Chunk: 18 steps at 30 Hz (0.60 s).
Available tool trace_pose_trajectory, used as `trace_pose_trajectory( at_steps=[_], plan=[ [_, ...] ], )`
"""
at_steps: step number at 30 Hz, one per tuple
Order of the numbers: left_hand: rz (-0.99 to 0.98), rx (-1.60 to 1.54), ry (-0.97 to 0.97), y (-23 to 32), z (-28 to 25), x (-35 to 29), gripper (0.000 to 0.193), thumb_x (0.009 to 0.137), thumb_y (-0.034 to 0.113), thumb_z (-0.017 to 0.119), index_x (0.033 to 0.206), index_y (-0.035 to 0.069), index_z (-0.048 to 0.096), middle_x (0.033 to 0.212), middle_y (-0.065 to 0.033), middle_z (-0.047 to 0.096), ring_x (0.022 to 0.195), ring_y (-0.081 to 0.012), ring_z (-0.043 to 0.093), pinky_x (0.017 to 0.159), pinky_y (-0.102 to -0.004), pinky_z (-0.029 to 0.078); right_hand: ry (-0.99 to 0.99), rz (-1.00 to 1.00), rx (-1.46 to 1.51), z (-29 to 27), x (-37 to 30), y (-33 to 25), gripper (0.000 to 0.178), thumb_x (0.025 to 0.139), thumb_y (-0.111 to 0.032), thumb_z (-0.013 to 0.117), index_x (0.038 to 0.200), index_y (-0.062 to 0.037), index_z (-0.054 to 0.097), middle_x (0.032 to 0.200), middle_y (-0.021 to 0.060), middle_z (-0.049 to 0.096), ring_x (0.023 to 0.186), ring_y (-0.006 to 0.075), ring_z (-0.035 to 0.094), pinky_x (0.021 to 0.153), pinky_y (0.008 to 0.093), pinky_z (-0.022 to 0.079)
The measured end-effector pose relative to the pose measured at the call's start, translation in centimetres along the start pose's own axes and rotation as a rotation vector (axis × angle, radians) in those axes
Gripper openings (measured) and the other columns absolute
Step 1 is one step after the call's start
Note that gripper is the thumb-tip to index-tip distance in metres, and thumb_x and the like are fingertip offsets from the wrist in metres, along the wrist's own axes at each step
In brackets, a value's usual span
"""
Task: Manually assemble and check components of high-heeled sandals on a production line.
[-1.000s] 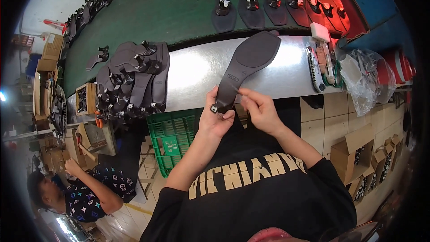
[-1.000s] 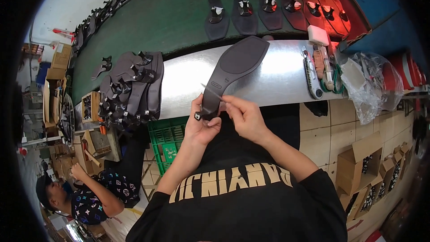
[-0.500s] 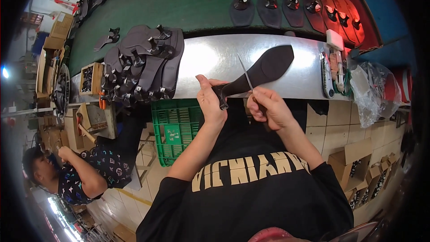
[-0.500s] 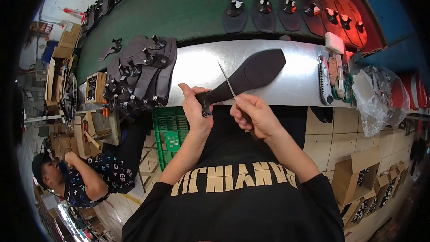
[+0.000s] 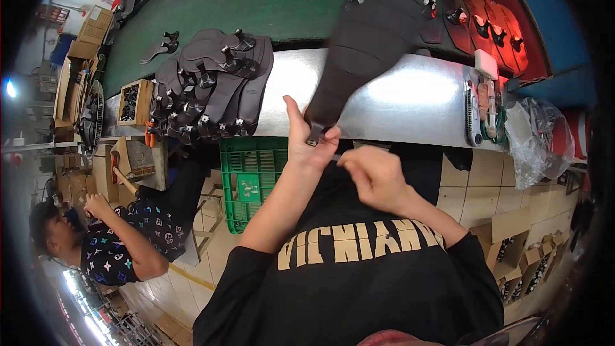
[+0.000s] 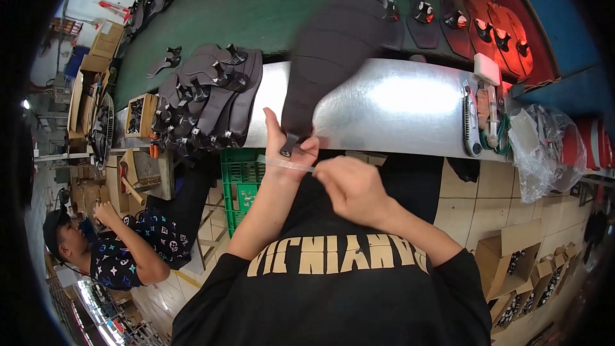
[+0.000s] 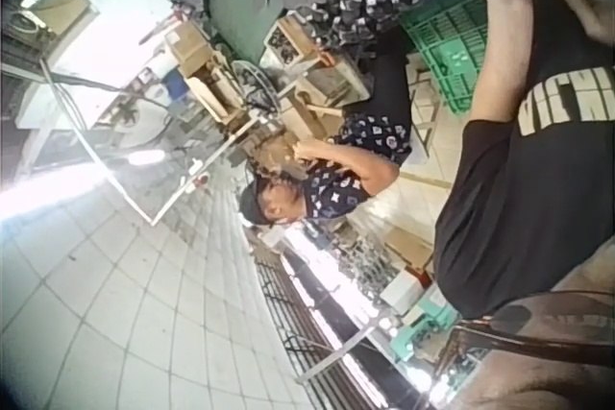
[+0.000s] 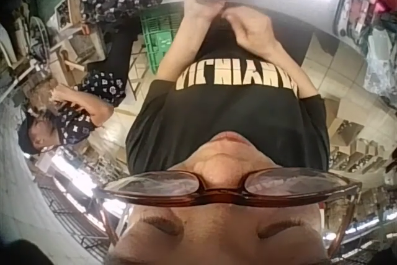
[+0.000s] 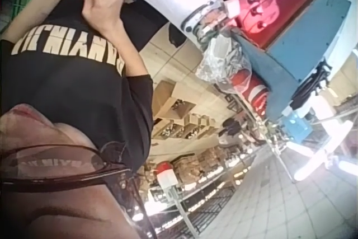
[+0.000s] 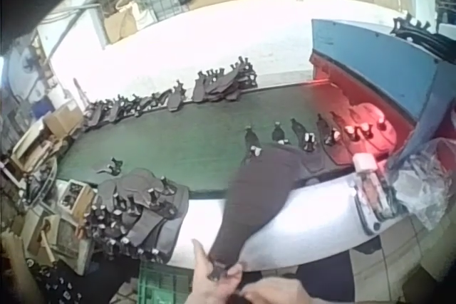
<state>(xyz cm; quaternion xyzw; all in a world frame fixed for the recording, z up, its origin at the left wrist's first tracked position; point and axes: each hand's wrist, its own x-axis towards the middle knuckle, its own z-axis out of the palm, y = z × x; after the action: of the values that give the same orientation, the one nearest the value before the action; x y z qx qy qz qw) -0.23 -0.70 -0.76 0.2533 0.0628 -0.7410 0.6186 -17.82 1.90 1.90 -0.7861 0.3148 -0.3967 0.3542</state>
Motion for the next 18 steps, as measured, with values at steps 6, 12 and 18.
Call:
trace_pose_trajectory(
  at_steps=[6,12,18],
  plan=[
    [-0.081,-0.146,0.292,-1.3,1.0,-0.4,0.057,0.079,0.071,0.057,0.083,0.015,0.061,0.072,-0.0012,0.062,0.066,-0.0196,0.059,0.063,-0.0352,0.046,0.055,0.161,-0.119,0.2,0.3,2.1,0.004,0.088,-0.006,0.059,0.087,-0.0027,0.06,0.077,0.0134,0.063,0.069,0.033,0.063,0.06,0.0391,0.049],
    [-0.011,-0.007,0.073,-0.3,-0.2,0.9,0.059,0.079,0.072,0.058,0.083,0.013,0.06,0.069,-0.0036,0.06,0.064,-0.0216,0.057,0.064,-0.0349,0.046,-0.045,-0.06,-0.067,1.3,-0.1,0.6,0.006,0.082,-0.004,0.063,0.085,-0.0052,0.059,0.074,0.0114,0.061,0.069,0.0317,0.062,0.06,0.0396,0.049],
    [0.435,0.042,0.464,6.9,4.9,-1.2,0.056,0.078,0.062,0.068,0.1,0.011,0.058,0.08,-0.0083,0.061,0.074,-0.0228,0.059,0.063,-0.0354,0.05,0.128,0.202,-0.033,-1.8,1.8,1.2,0.007,0.09,-0.007,0.059,0.086,-0.0028,0.063,0.069,0.0118,0.059,0.057,0.0242,0.058,0.054,0.0325,0.046]
  ],
)
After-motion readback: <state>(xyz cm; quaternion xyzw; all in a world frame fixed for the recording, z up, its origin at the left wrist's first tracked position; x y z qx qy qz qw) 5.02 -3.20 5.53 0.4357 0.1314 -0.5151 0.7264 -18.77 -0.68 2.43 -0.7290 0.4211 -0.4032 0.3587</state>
